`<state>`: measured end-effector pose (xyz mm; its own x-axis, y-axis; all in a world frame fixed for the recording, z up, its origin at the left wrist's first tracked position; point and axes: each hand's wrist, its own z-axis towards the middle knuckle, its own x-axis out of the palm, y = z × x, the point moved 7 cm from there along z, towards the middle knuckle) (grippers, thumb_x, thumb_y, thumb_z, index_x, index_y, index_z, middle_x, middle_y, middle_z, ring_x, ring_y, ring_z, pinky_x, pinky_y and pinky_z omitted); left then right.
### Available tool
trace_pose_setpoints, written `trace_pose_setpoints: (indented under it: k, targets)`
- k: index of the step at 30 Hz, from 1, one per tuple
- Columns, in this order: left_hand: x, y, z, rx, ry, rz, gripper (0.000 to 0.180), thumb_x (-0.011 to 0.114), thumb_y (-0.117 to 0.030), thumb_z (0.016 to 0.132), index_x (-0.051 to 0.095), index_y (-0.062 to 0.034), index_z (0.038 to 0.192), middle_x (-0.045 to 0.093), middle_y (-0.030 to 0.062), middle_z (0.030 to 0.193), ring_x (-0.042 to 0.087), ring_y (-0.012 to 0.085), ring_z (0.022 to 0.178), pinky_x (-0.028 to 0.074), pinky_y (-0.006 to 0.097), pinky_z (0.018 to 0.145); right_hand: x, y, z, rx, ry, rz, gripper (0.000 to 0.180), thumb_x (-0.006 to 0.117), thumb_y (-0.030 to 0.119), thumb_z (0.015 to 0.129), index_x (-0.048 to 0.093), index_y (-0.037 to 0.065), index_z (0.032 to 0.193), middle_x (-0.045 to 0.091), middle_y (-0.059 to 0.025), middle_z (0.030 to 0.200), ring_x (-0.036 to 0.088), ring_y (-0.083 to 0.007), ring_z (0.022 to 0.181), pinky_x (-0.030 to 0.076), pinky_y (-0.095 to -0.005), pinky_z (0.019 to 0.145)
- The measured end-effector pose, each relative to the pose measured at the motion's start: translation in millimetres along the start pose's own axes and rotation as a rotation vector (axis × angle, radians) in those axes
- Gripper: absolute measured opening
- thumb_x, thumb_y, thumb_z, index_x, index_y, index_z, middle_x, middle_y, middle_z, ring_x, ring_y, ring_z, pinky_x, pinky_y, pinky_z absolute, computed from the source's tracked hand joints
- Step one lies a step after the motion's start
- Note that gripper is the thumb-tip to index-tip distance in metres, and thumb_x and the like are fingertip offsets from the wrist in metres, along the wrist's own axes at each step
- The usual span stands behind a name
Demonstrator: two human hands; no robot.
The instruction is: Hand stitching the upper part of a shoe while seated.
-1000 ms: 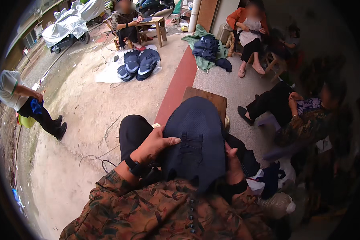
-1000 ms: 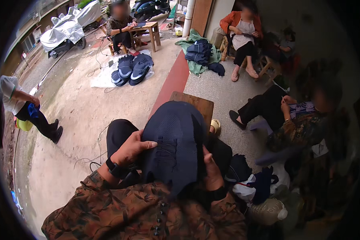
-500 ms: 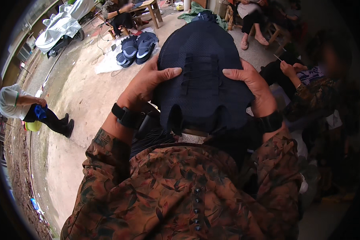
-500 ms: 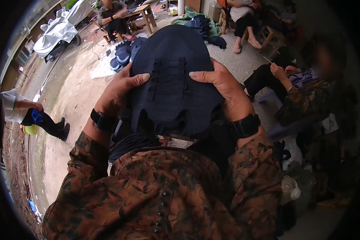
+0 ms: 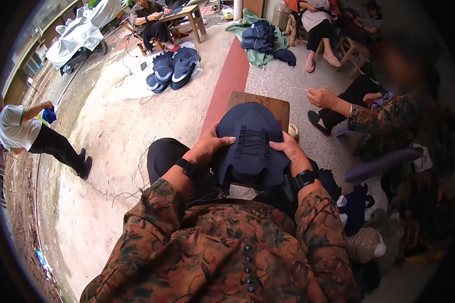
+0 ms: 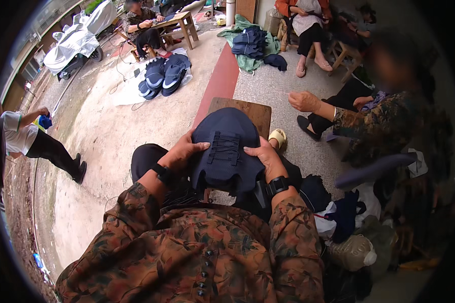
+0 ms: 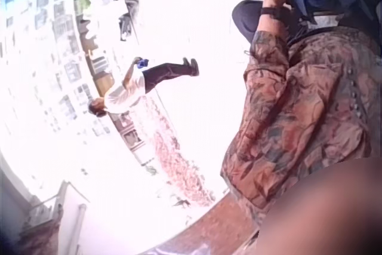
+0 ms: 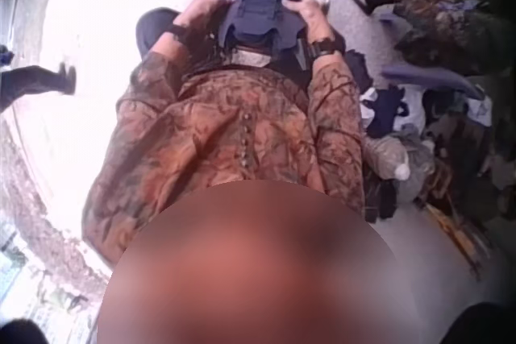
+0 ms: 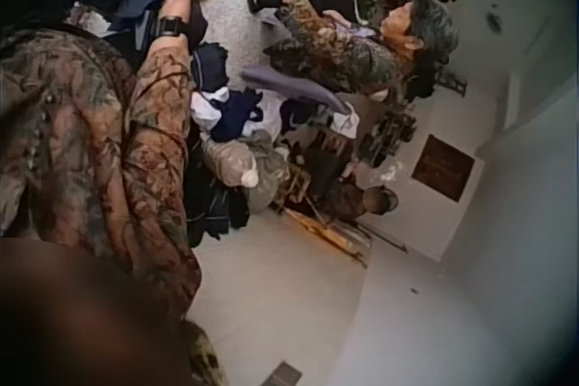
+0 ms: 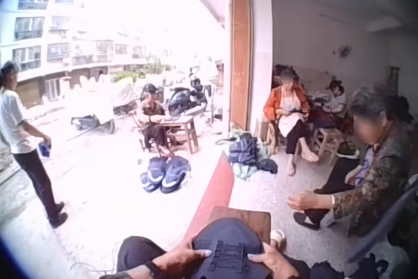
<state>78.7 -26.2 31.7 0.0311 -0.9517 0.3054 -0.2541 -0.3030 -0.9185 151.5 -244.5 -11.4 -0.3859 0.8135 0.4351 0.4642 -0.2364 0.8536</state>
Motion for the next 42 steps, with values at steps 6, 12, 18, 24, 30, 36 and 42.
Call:
trace_pose_setpoints:
  k: [6,12,18,24,30,36,42]
  targets:
    - [14.8,-22.2,-13.1,0.004,0.023,0.124,0.072,0.074,-0.009,0.08,0.032,0.0039,0.137,0.056,0.0153,0.123,0.056,0.0226,0.112,0.044,0.034,0.1,5.5,6.1,-2.5,0.03,0.018,-0.029,0.058,0.067,-0.01,0.075,0.044,-0.006,0.128,0.061,-0.0159,0.111,0.064,-0.0238,0.096,0.053,-0.0336,0.083]
    - [71.8,-95.2,-44.9,0.767,-0.214,1.393,0.074,0.075,-0.021,0.076,0.038,-0.0015,0.137,0.042,0.0221,0.138,0.04,0.0391,0.128,0.034,0.043,0.106,14.4,19.8,-20.5,-0.084,-0.049,-0.089,0.052,0.067,-0.009,0.073,0.049,-0.004,0.122,0.063,-0.014,0.106,0.064,-0.0225,0.092,0.053,-0.0322,0.083]
    - [109.6,-22.3,-23.9,0.824,0.184,1.606,0.07,0.04,-0.064,0.088,0.053,-0.0077,0.129,0.041,0.0211,0.14,0.037,0.0403,0.13,0.023,0.051,0.107,-7.5,-19.8,14.7,-0.176,-0.27,-0.406,0.074,0.077,0.011,0.068,0.041,-0.008,0.13,0.056,-0.0228,0.118,0.057,-0.0307,0.107,0.046,-0.0331,0.089]
    - [112.8,-20.7,-16.8,0.842,0.244,1.495,0.074,0.035,-0.064,0.09,0.052,-0.0028,0.127,0.042,0.0245,0.138,0.039,0.0428,0.126,0.028,0.05,0.106,-142.2,22.7,-119.2,-0.384,-0.522,0.002,0.019,0.064,0.006,0.081,0.057,-0.002,0.096,0.063,-0.011,0.08,0.067,-0.0194,0.069,0.053,-0.0263,0.057]
    - [122.0,-19.2,-12.2,0.853,0.322,1.497,0.073,0.031,-0.063,0.093,0.043,-0.0039,0.134,0.038,0.0256,0.141,0.037,0.0438,0.129,0.025,0.051,0.108,-415.7,-13.7,-502.7,-0.557,-1.936,-0.658,0.007,0.066,0.008,0.073,0.06,0.005,0.071,0.059,-0.0099,0.064,0.058,-0.0232,0.059,0.047,-0.0382,0.059]
    - [110.7,-24.6,-19.2,0.787,0.308,1.521,0.071,0.03,-0.062,0.094,0.039,-0.0065,0.138,0.034,0.0244,0.144,0.034,0.0422,0.132,0.024,0.051,0.109,-414.6,-9.7,-664.0,-0.044,-2.269,-1.25,0.028,0.074,0.008,0.069,0.064,0.0,0.093,0.062,-0.0243,0.087,0.059,-0.043,0.085,0.047,-0.0465,0.076]
    - [106.8,-23.2,-16.2,0.752,0.289,1.556,0.071,0.03,-0.062,0.094,0.038,-0.007,0.139,0.033,0.0243,0.144,0.033,0.0415,0.132,0.023,0.05,0.11,-455.1,-32.8,-681.4,-0.085,-2.148,-1.041,0.032,0.079,0.012,0.067,0.063,0.001,0.092,0.062,-0.0229,0.089,0.059,-0.0425,0.087,0.047,-0.0463,0.076]
